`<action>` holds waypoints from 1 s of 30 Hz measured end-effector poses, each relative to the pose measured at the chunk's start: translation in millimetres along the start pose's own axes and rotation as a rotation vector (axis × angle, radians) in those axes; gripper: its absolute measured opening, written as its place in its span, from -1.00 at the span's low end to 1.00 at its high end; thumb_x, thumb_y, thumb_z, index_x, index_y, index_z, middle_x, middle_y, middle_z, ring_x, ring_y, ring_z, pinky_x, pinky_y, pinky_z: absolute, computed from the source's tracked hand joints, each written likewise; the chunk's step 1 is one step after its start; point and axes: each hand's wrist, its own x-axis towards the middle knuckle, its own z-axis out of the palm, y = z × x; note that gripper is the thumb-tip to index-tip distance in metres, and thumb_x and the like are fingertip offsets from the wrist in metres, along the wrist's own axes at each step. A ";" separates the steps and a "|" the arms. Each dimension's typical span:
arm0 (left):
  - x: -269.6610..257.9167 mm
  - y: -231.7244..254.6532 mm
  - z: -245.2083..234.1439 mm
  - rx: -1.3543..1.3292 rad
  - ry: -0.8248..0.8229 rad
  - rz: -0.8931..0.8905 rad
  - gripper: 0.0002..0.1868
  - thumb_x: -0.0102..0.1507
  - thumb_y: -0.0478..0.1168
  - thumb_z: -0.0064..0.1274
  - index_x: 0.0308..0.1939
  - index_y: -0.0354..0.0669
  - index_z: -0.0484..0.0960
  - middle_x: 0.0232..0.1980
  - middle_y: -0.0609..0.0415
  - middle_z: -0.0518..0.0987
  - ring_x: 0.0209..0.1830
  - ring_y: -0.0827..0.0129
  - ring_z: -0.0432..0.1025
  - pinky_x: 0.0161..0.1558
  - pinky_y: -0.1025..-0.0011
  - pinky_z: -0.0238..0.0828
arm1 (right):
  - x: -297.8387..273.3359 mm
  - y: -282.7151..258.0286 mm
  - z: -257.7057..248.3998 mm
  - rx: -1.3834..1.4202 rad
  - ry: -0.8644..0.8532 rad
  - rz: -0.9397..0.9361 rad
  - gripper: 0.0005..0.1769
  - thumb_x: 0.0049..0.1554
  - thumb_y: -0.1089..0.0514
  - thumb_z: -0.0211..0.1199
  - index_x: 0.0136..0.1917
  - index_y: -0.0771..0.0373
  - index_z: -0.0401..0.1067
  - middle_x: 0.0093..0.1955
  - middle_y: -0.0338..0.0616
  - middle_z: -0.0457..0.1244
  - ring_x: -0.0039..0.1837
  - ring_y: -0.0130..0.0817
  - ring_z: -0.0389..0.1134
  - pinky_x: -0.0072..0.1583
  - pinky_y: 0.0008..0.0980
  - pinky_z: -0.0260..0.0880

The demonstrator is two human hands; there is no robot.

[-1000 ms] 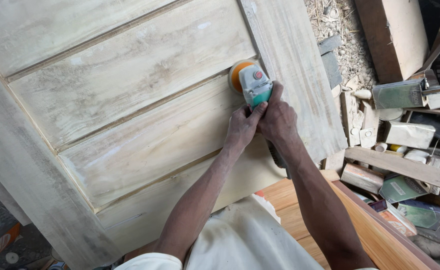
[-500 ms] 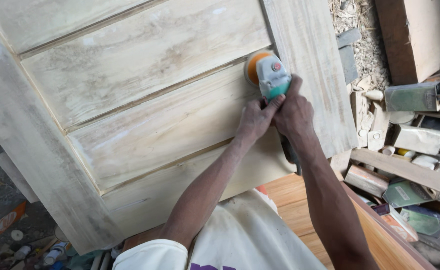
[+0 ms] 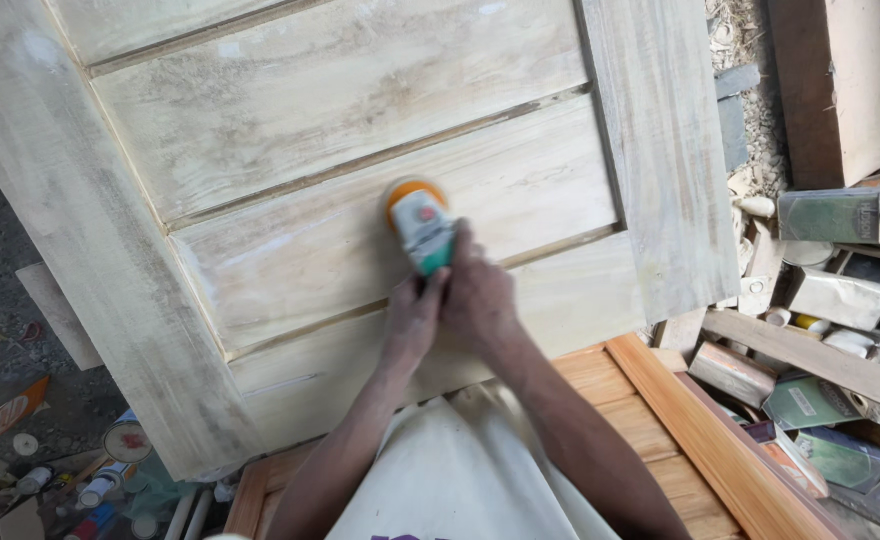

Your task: The person uses an electric orbital sander to smooth the surface of a large wooden door. They move the tool across the flat panels and along the raised edges, occasionally using their left hand to steady the door or wipe away dust.

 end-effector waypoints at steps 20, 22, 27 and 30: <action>29.2 23.9 82.8 0.006 -0.081 0.024 -0.41 0.33 0.20 0.03 -0.21 -0.38 0.68 -0.44 -0.02 0.65 -0.46 0.39 0.49 -0.36 0.31 0.43 | 19.7 64.9 -47.4 -0.033 -0.076 0.174 -0.12 0.20 0.03 0.25 0.54 0.29 -0.21 -0.09 0.15 0.36 -0.23 0.06 0.48 -0.25 -0.06 0.58; 35.8 35.5 106.4 0.047 -0.126 0.068 -0.37 0.29 0.26 0.03 -0.22 -0.34 0.68 -0.44 -0.04 0.66 -0.43 0.32 0.55 -0.34 0.29 0.47 | 20.4 90.7 -58.9 -0.011 0.039 0.135 -0.04 0.11 -0.04 0.35 0.49 0.30 -0.18 -0.13 0.22 0.37 -0.23 0.15 0.46 -0.21 0.01 0.53; 50.4 56.7 149.6 0.101 -0.212 0.134 -0.30 0.25 0.36 0.02 -0.29 -0.33 0.66 -0.42 -0.11 0.66 -0.36 0.18 0.63 -0.27 0.23 0.55 | 19.4 137.5 -75.0 0.010 0.227 0.160 -0.05 0.17 -0.16 0.38 0.48 0.29 -0.14 -0.19 0.32 0.38 -0.16 0.34 0.43 -0.12 0.16 0.45; 57.0 68.5 156.8 0.128 -0.267 0.098 -0.27 0.20 0.41 0.01 -0.32 -0.30 0.65 -0.42 -0.10 0.67 -0.37 0.15 0.64 -0.26 0.23 0.57 | 19.9 143.4 -76.8 0.046 0.285 0.197 -0.10 0.21 -0.19 0.37 0.45 0.29 -0.11 -0.20 0.32 0.37 -0.15 0.36 0.43 -0.11 0.18 0.44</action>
